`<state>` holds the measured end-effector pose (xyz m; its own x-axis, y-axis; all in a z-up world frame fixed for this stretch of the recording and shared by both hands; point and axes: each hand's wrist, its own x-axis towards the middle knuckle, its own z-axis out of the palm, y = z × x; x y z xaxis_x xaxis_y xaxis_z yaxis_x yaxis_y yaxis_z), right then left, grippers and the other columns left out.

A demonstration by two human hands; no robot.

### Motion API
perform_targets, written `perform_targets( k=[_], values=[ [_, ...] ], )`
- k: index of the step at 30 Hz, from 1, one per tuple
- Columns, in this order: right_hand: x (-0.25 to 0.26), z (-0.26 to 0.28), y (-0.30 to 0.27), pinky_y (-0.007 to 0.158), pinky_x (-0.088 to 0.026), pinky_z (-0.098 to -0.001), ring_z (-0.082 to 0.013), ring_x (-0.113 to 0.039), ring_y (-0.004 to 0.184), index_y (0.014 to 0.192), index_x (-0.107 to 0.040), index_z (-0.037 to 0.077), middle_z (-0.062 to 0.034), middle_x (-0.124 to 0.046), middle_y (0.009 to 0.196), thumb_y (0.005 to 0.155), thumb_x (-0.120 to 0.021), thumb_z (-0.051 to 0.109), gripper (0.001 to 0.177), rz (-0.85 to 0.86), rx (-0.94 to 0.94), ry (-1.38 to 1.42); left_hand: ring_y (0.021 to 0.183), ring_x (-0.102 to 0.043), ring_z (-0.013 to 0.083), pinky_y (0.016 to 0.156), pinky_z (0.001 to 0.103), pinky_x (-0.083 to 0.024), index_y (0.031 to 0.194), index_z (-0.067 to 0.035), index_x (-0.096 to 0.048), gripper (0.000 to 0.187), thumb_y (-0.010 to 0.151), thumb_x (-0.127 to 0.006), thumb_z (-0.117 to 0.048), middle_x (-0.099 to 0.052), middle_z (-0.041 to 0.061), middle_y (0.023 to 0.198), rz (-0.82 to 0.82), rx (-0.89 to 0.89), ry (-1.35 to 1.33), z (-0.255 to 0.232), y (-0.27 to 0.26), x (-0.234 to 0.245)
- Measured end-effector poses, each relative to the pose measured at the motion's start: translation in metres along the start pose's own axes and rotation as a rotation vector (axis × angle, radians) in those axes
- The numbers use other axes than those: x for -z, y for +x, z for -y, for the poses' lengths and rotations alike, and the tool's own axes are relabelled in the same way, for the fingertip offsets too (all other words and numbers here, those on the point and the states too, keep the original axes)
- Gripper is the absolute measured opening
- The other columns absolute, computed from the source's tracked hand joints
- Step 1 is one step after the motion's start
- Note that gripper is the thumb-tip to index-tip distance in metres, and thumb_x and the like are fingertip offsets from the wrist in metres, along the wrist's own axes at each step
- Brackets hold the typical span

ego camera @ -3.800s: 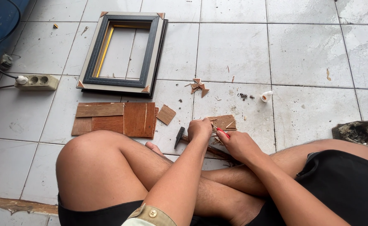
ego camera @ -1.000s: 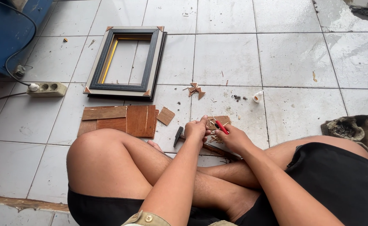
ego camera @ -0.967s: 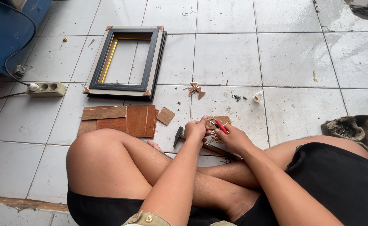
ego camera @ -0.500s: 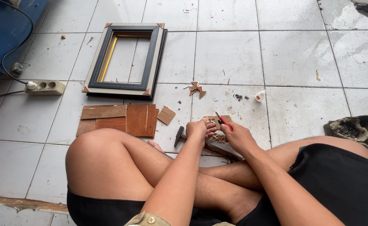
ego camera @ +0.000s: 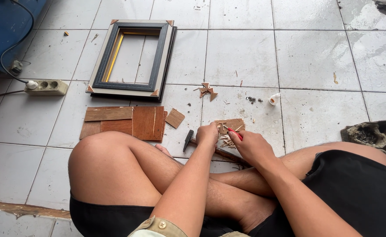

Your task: A person sitting on the floor uses a utility knife to shave and cut small pieces of thin wood for a craft project.

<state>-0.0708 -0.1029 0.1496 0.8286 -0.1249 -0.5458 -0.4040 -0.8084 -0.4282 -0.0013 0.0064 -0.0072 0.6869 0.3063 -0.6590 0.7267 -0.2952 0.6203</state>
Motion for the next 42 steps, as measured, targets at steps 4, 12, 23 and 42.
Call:
perform_targets(
  k=[4, 12, 23, 42],
  values=[
    [0.005, 0.004, -0.008, 0.078, -0.046, -0.0427, -0.0364, -0.060, 0.091, 0.092, -0.064, 0.008, -0.0202, -0.063, 0.081, 0.085, -0.037, 0.046, 0.048, -0.002, 0.022, -0.064, 0.042, -0.059, 0.0235, 0.046, 0.033, -0.048, 0.057, -0.022, -0.065, 0.022, 0.064, -0.050, -0.036, -0.058, 0.004, 0.049, -0.047, -0.022, 0.072, 0.006, 0.008, -0.007],
    [-0.001, 0.002, -0.004, 0.073, -0.048, -0.0425, -0.0358, -0.062, 0.086, 0.085, -0.064, 0.009, -0.0195, -0.063, 0.078, 0.085, -0.035, 0.052, 0.052, 0.000, 0.034, -0.128, 0.067, -0.065, 0.0275, 0.063, 0.032, -0.047, 0.066, -0.020, -0.069, 0.023, 0.063, -0.051, -0.035, -0.064, 0.005, 0.064, -0.052, -0.018, 0.081, 0.006, 0.005, -0.007],
    [-0.010, -0.004, 0.008, 0.073, -0.049, -0.0435, -0.0357, -0.063, 0.086, 0.090, -0.063, 0.010, -0.0194, -0.063, 0.080, 0.087, -0.031, 0.051, 0.053, -0.008, 0.076, -0.210, 0.065, -0.064, 0.0241, 0.056, 0.030, -0.047, 0.059, -0.014, -0.067, 0.016, 0.059, -0.056, -0.026, -0.062, 0.006, 0.060, -0.076, 0.025, -0.108, 0.002, -0.004, -0.005],
    [-0.009, -0.005, 0.012, 0.073, -0.049, -0.0455, -0.0386, -0.062, 0.088, 0.090, -0.064, 0.008, -0.0221, -0.063, 0.081, 0.086, -0.032, 0.051, 0.054, 0.014, 0.065, -0.161, 0.085, -0.064, 0.0267, 0.071, 0.034, -0.049, 0.070, -0.014, -0.069, 0.026, 0.061, -0.057, -0.035, -0.067, 0.006, 0.074, -0.078, 0.040, 0.013, 0.002, -0.002, -0.009]
  ],
)
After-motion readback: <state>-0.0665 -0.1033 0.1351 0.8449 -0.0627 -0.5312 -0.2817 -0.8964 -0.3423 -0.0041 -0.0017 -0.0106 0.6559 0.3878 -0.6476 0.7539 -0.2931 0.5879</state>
